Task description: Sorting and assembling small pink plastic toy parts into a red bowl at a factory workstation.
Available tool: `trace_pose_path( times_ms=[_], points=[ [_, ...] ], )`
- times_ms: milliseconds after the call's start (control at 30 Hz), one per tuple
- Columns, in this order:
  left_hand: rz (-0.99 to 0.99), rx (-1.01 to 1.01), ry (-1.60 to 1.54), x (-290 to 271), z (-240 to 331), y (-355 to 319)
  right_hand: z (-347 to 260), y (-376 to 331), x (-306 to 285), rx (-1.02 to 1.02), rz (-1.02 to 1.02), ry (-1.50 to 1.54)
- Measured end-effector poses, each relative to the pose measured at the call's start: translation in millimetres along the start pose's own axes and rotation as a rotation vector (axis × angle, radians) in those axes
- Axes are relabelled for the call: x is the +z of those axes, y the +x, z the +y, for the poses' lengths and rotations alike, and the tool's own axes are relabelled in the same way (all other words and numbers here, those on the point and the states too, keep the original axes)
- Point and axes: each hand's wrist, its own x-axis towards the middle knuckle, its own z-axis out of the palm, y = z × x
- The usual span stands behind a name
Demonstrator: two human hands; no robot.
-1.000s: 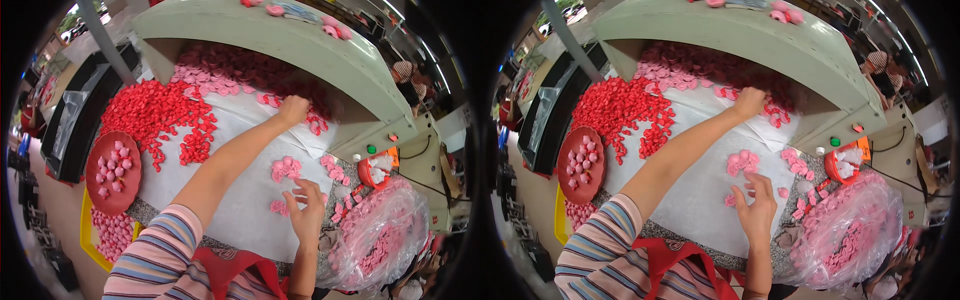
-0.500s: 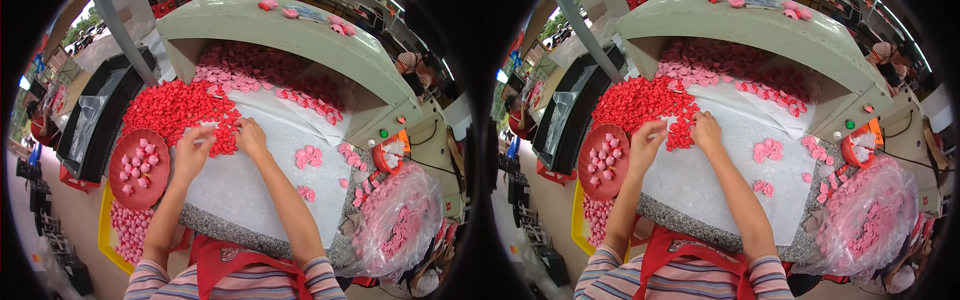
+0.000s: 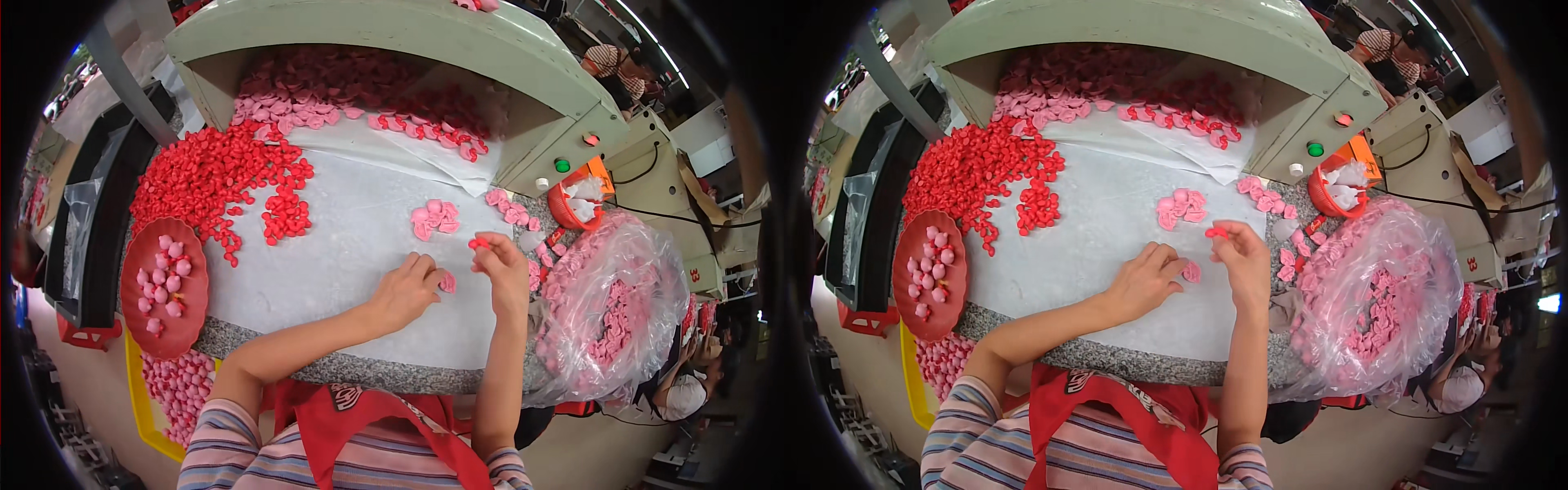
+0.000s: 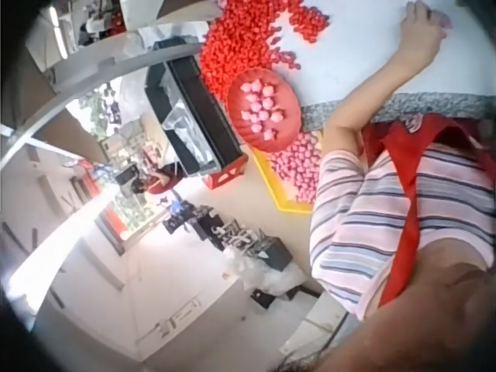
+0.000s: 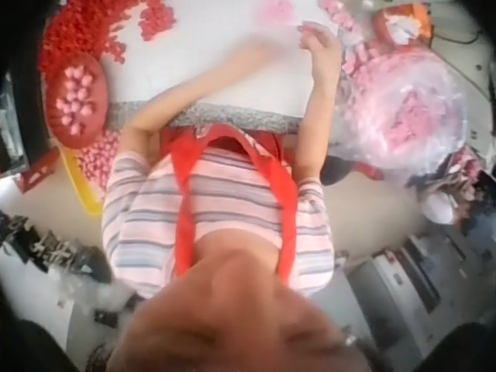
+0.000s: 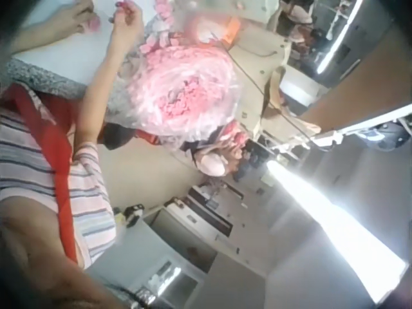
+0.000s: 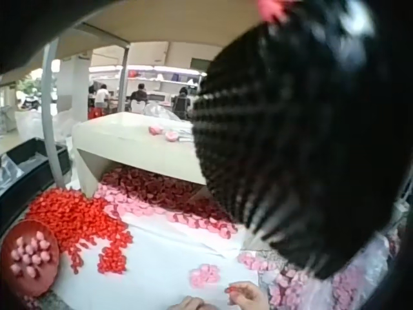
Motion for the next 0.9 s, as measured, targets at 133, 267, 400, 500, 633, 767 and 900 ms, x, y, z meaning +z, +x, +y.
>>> trace_pose_path(
  times_ms=[133,267,400,500,633,767,900],
  points=[
    [-0.165,-0.033,-0.012,3,-9,1,16,-29,-10,0.017,-0.074,0.088],
    [-0.148,-0.678,-1.265,-41,1,0,8,-50,9,0.055,-0.188,0.176],
    [-0.032,-0.871,-1.669,-66,1,-21,-7,-58,38,-0.019,-0.263,0.183],
    [0.044,-0.822,-1.699,-73,-2,-37,-20,-65,53,-0.037,-0.154,0.02],
    [0.086,-0.702,-1.418,-83,5,-42,-28,-66,62,-0.178,-0.204,-0.195],
    [0.124,-0.664,-1.178,-92,19,-37,-31,-68,69,-0.333,-0.241,-0.256],
    [0.211,-0.51,-1.209,-83,14,-44,-32,-73,73,-0.199,-0.247,-0.183]
  ],
)
